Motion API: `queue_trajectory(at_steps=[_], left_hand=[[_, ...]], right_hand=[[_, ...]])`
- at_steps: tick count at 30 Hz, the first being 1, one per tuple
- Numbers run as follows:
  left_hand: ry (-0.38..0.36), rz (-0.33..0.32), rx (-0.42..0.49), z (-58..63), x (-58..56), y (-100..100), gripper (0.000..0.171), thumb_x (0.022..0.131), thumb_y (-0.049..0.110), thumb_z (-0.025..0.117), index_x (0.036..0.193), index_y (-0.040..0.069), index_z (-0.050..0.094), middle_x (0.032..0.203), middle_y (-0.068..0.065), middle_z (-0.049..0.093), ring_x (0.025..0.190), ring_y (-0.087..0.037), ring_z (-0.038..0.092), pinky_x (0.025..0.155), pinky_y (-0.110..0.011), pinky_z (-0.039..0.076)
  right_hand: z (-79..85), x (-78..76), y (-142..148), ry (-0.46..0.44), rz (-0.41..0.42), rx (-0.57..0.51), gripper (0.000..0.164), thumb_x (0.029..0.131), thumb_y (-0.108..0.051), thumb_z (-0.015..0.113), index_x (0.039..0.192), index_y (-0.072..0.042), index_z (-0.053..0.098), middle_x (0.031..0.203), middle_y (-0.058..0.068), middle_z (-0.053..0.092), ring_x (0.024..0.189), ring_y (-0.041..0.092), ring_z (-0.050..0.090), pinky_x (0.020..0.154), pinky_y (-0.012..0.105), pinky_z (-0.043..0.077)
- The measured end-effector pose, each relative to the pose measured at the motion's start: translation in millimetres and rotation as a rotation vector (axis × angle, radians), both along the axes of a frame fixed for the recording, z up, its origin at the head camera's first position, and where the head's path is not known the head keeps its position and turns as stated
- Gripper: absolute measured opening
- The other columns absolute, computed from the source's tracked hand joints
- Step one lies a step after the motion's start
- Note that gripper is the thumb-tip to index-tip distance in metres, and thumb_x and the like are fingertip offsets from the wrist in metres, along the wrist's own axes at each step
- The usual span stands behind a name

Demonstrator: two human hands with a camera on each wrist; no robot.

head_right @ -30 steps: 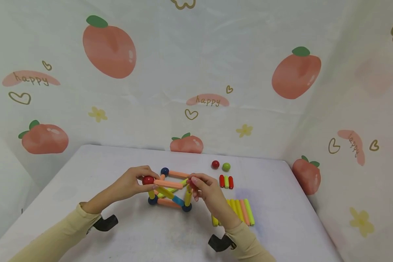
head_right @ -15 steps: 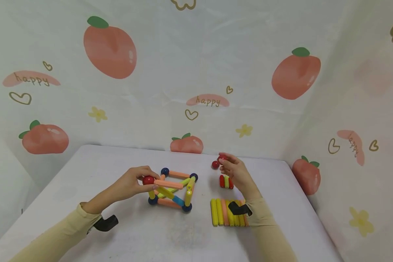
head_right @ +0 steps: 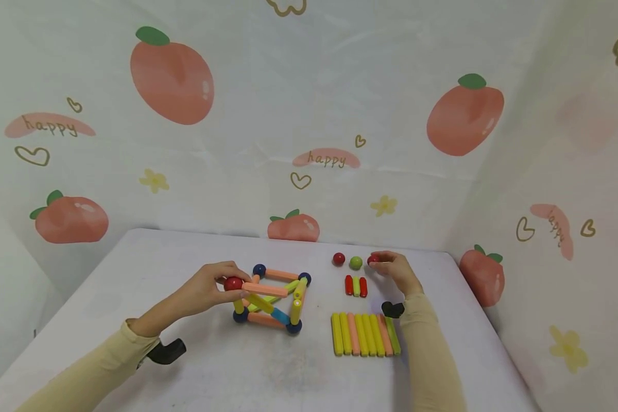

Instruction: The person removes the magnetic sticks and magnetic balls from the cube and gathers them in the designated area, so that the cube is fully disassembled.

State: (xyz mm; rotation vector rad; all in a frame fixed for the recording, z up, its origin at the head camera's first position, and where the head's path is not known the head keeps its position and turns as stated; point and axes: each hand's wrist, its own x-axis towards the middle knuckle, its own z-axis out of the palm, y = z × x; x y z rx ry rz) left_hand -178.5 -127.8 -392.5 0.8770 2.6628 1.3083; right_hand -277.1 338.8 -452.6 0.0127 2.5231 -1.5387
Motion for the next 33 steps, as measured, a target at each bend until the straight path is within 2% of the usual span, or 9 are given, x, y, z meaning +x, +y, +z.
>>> queue_trajectory(at_steps=[3,9,15,20,25,28,31,33], left_hand=[[0.001,-0.001,0.002,0.1,-0.2,1,0.025,0.085,0.030,0.078,0.107,0.019,0.074,0.092,0.003,0.064,0.083,-0.011,0.054,0.066,-0.022,0.053],[-0.016,-0.001,0.001,0.4,-0.2,1,0.026,0.085,0.030,0.078,0.108,0.020,0.074,0.094,0.003,0.064,0.084,-0.013,0.055,0.069,-0.023,0.055],[-0.028,0.003,-0.001,0.8,-0.4,1,0.026,0.085,0.029,0.078,0.109,0.020,0.073,0.094,0.003,0.064,0.085,-0.014,0.055,0.070,-0.024,0.055],[-0.018,0.002,0.003,0.4,-0.9,1,0.025,0.085,0.028,0.078,0.108,0.019,0.073,0.093,0.003,0.063,0.084,-0.013,0.055,0.071,-0.027,0.056],[-0.016,0.002,0.003,1.2,-0.8,2,0.025,0.085,0.028,0.078,0.108,0.019,0.074,0.093,0.003,0.063,0.084,-0.013,0.055,0.069,-0.026,0.055],[-0.026,0.005,0.003,1.3,-0.6,2,0.025,0.084,0.028,0.079,0.108,0.020,0.074,0.093,0.003,0.063,0.084,-0.013,0.055,0.068,-0.023,0.055],[-0.028,0.003,-0.001,1.3,-0.6,2,0.026,0.085,0.029,0.078,0.108,0.020,0.074,0.094,0.003,0.064,0.084,-0.014,0.055,0.067,-0.022,0.054],[-0.024,0.004,-0.002,1.1,-0.9,1,0.026,0.085,0.030,0.078,0.108,0.020,0.074,0.094,0.003,0.064,0.084,-0.013,0.055,0.067,-0.023,0.054]], right_hand=[[-7.0,-2.1,1,0.004,-0.004,0.077,0.052,0.093,-0.026,0.069,0.135,0.000,0.056,0.129,0.017,0.064,0.103,0.010,0.058,0.096,0.029,0.043],[-13.9,-5.8,-3,0.017,-0.002,0.120,0.050,0.092,-0.026,0.070,0.134,-0.001,0.058,0.137,0.021,0.060,0.117,0.023,0.055,0.106,0.043,0.039],[-13.1,-4.7,-6,0.002,-0.015,0.119,0.048,0.093,-0.023,0.068,0.135,-0.003,0.057,0.139,0.022,0.057,0.125,0.033,0.052,0.110,0.050,0.037],[-5.7,-2.0,-5,-0.013,0.021,0.152,0.051,0.095,-0.024,0.066,0.140,-0.002,0.053,0.142,0.024,0.055,0.126,0.037,0.051,0.110,0.054,0.039],[10.9,-1.0,-4,0.023,0.059,0.203,0.053,0.096,-0.019,0.063,0.142,0.002,0.048,0.141,0.029,0.051,0.126,0.042,0.052,0.107,0.055,0.043],[27.3,0.5,-11,0.127,0.046,0.233,0.050,0.097,-0.017,0.062,0.141,0.003,0.048,0.139,0.030,0.052,0.126,0.044,0.053,0.107,0.057,0.044],[51.5,7.5,-33,0.206,0.031,0.217,0.046,0.099,-0.020,0.060,0.139,-0.001,0.051,0.138,0.026,0.055,0.126,0.042,0.054,0.107,0.057,0.044],[69.3,16.0,-56,0.233,0.065,0.195,0.045,0.099,-0.026,0.059,0.138,-0.005,0.053,0.137,0.022,0.058,0.124,0.038,0.056,0.107,0.057,0.045]])
